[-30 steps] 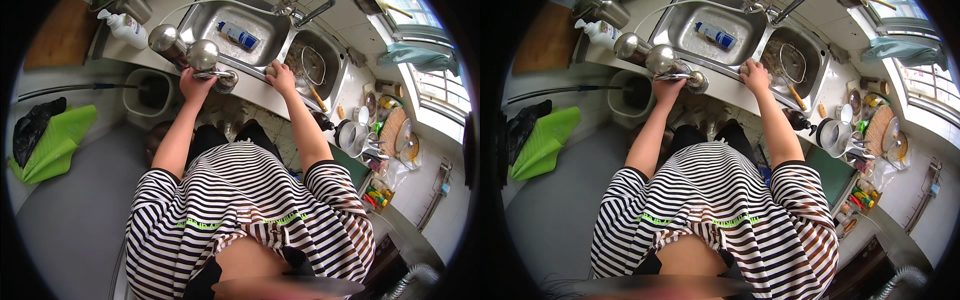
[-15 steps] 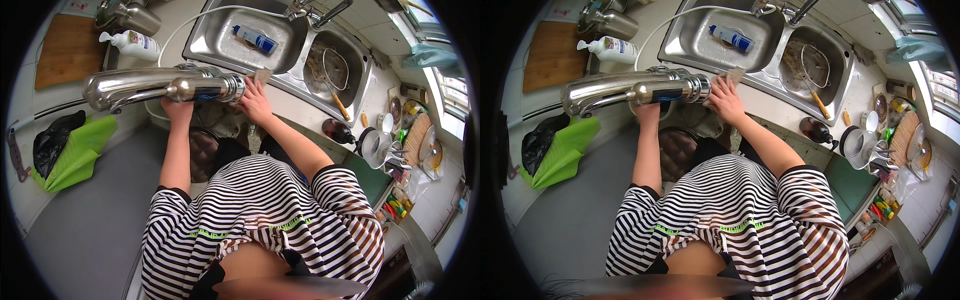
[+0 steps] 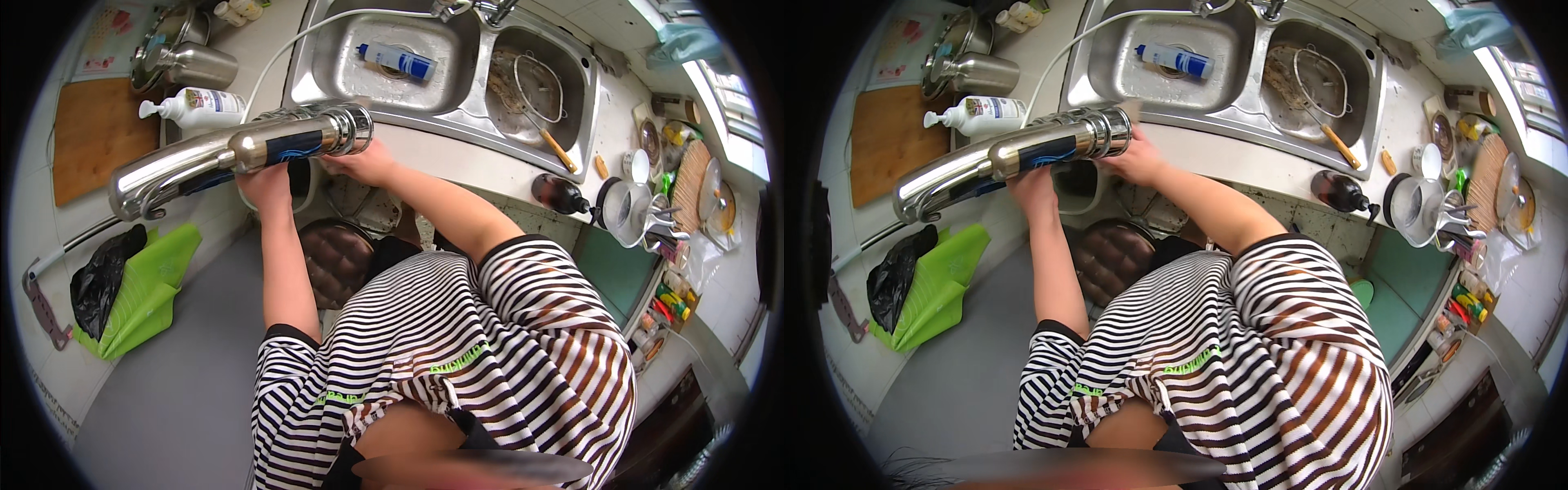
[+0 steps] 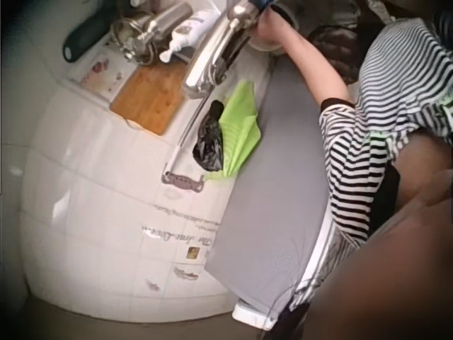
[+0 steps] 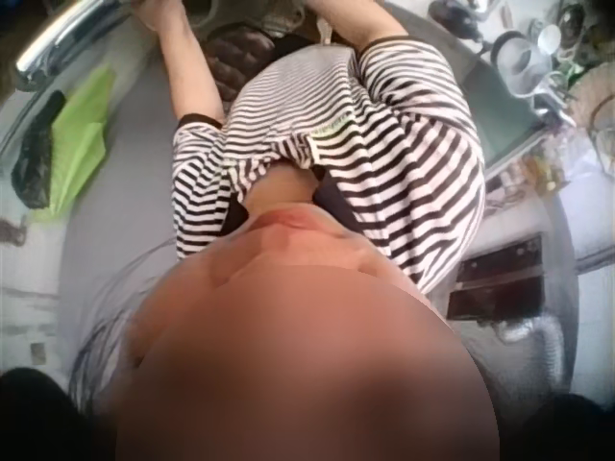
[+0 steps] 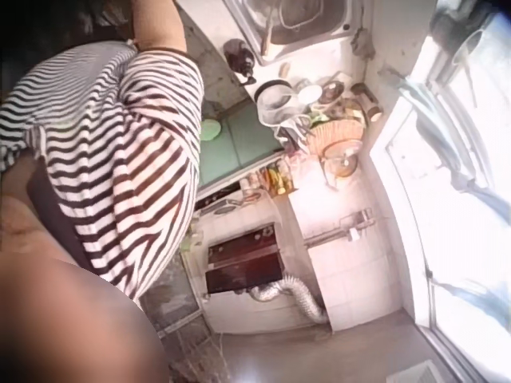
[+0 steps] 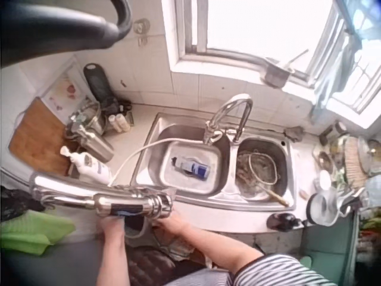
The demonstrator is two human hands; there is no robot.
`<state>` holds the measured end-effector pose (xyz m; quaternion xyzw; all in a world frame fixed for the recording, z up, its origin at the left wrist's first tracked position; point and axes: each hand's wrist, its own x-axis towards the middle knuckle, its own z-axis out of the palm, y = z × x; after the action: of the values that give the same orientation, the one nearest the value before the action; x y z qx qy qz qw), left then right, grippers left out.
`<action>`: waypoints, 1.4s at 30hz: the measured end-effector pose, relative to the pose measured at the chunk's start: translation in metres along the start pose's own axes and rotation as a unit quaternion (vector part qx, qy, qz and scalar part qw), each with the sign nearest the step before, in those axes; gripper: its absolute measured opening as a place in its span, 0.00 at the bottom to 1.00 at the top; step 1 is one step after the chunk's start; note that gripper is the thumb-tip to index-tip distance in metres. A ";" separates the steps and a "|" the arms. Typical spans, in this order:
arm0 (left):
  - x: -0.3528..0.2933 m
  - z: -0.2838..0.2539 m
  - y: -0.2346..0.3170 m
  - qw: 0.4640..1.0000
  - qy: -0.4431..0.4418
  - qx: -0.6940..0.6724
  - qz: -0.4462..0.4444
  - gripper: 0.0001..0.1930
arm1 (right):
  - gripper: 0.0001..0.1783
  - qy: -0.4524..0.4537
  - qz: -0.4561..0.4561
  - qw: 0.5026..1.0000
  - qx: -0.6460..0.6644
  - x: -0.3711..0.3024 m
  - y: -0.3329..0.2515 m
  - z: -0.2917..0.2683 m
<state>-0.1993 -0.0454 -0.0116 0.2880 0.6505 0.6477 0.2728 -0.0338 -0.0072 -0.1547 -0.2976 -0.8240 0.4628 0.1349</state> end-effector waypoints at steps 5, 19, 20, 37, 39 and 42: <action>-0.003 0.008 -0.062 0.995 -0.051 0.081 0.002 0.27 | 0.37 0.035 0.014 0.954 -0.298 -0.149 0.015 -0.075; -0.049 0.039 -0.093 0.952 -0.095 0.256 0.139 0.19 | 0.28 0.265 0.129 0.952 -0.085 -0.241 0.019 -0.106; -0.048 0.035 -0.105 0.945 -0.095 0.291 0.113 0.22 | 0.28 0.318 0.142 0.936 -0.044 -0.232 0.011 -0.108; -0.097 0.028 -0.106 0.966 -0.010 0.248 0.066 0.26 | 0.26 0.543 0.088 0.816 0.175 -0.240 0.019 -0.371; -0.121 0.024 -0.106 0.961 0.021 0.271 0.057 0.28 | 0.27 0.576 0.115 0.808 0.049 -0.268 0.096 -0.392; -0.168 0.034 -0.100 0.954 0.002 0.298 -0.019 0.27 | 0.27 0.590 0.236 0.768 -0.081 -0.311 0.181 -0.404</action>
<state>-0.0612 -0.1439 -0.1147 0.3422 0.8198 0.4201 0.1853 0.4783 0.1487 -0.0741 -0.7067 -0.5204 0.1454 0.4568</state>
